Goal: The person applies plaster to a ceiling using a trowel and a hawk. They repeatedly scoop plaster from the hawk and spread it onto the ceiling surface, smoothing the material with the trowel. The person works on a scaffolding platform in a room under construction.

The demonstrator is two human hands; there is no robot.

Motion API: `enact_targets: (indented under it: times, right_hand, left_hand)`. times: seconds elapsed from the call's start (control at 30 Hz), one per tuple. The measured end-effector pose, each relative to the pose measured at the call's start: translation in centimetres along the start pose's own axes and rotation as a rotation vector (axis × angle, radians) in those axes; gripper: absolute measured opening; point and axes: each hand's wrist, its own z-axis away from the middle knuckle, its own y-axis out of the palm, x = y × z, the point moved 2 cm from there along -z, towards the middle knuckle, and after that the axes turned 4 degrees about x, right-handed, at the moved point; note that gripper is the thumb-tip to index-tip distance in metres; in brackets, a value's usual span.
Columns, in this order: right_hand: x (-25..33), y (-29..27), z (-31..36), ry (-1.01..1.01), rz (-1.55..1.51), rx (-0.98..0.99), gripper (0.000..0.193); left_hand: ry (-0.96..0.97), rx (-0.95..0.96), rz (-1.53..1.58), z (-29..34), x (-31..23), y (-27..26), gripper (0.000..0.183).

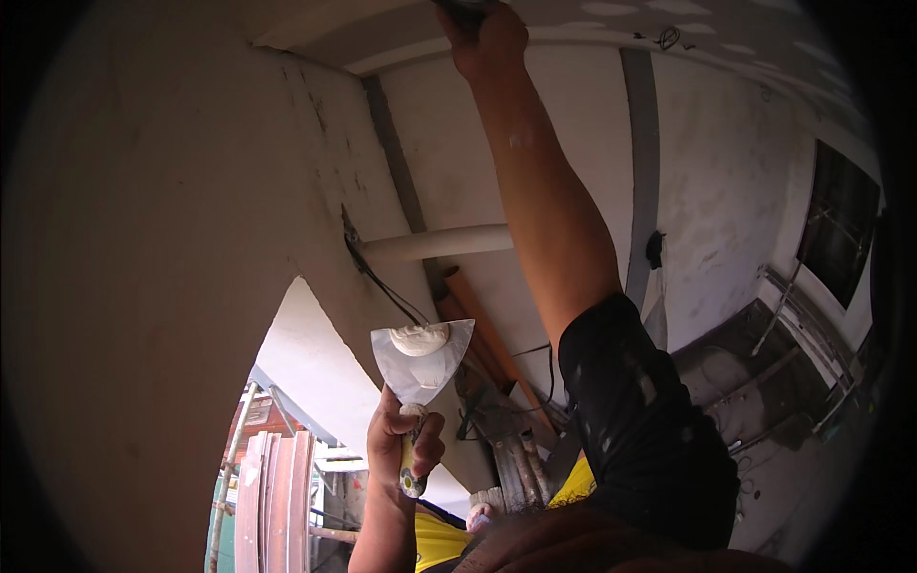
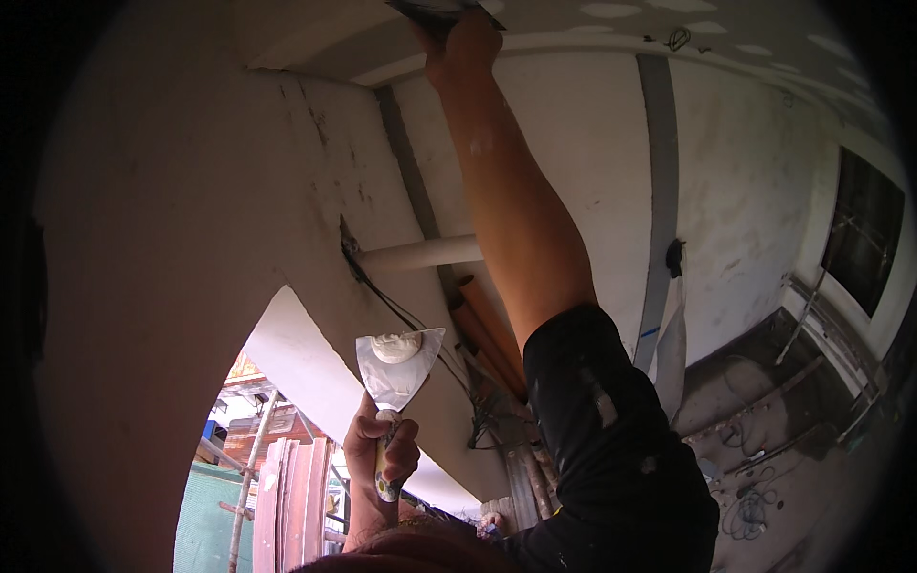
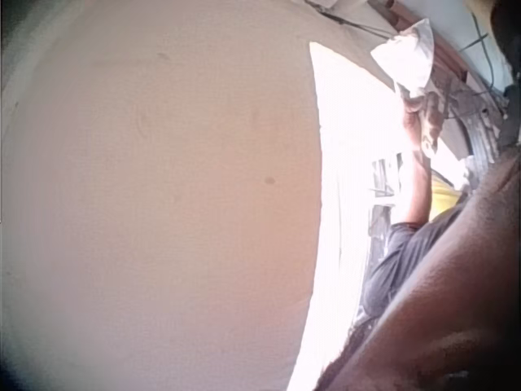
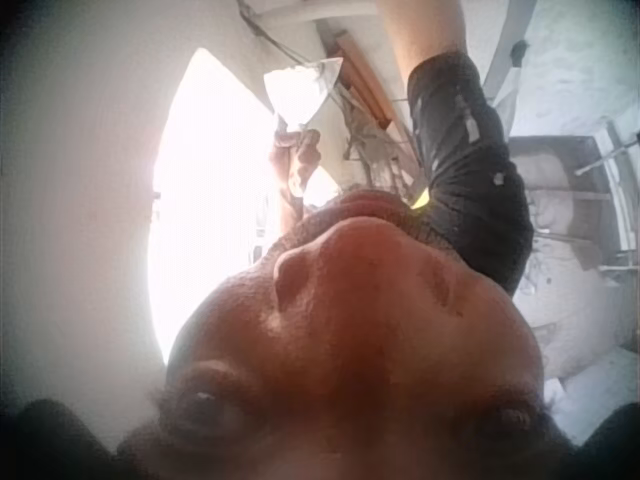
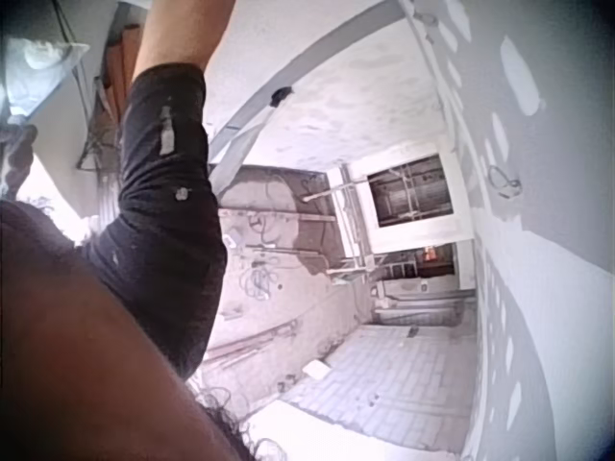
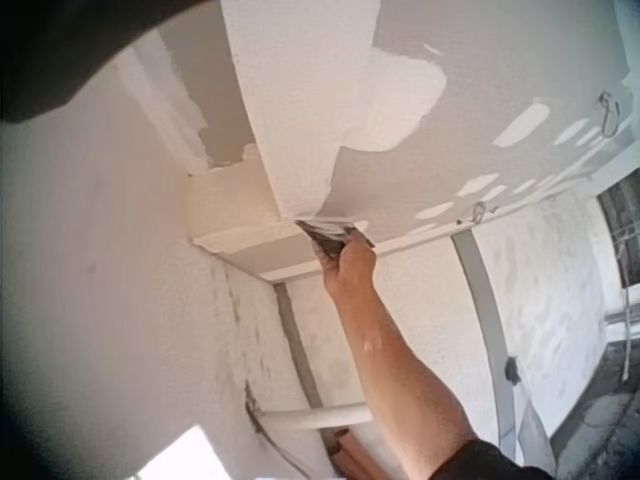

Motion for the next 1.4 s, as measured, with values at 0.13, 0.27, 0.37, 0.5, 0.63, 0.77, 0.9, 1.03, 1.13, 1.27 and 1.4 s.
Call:
enact_targets:
  times: [0.13,0.27,0.37,0.5,0.63,0.77,0.9,1.03,1.13,1.27,1.4]
  right_hand:
    - [0.3,0.4,-0.6,-0.002,-0.037,0.071,0.035]
    - [0.5,0.5,0.0,-0.006,-0.042,0.006,0.033]
    - [0.9,0.9,-0.1,-0.001,-0.041,0.044,0.032]
    - [1.2,0.3,0.6,-0.086,-0.137,-0.019,0.031]
    - [0.7,-1.8,0.4,-0.015,-0.042,0.071,0.033]
    - [-2.8,-3.4,1.2,0.14,0.008,0.009,0.038]
    - [-7.7,-3.1,1.4,0.295,0.008,-0.034,0.04]
    - [-13.3,-0.4,1.9,0.399,-0.074,0.013,0.04]
    - [-16.0,1.4,2.0,0.441,-0.121,0.044,0.039]
    - [-18.3,3.4,1.9,0.466,-0.174,0.06,0.039]
    - [-17.7,4.7,1.6,0.461,-0.222,0.024,0.039]
  left_hand:
    - [-0.01,0.018,-0.026,0.0,-0.1,-0.1,0.073]
    - [-0.01,0.009,-0.02,0.0,0.0,0.0,0.073]
    - [-0.017,0.009,-0.014,-0.2,0.1,0.0,0.074]
    - [-0.022,0.007,-0.038,-0.1,0.0,-0.2,0.073]
    - [-0.029,-0.018,-0.029,0.0,-0.1,-0.2,0.073]
    - [-0.058,-0.089,-0.149,0.1,-0.4,-0.7,0.069]
    - [-0.103,-0.154,-0.28,-0.5,-0.3,-2.5,0.063]
    - [-0.158,-0.218,-0.273,-0.3,0.0,-4.2,0.059]
    - [-0.165,-0.203,-0.246,-0.4,0.0,-4.5,0.06]
    - [-0.167,-0.19,-0.233,-0.6,-0.1,-4.8,0.066]
    - [-0.15,-0.184,-0.222,-0.4,-0.3,-5.1,0.07]
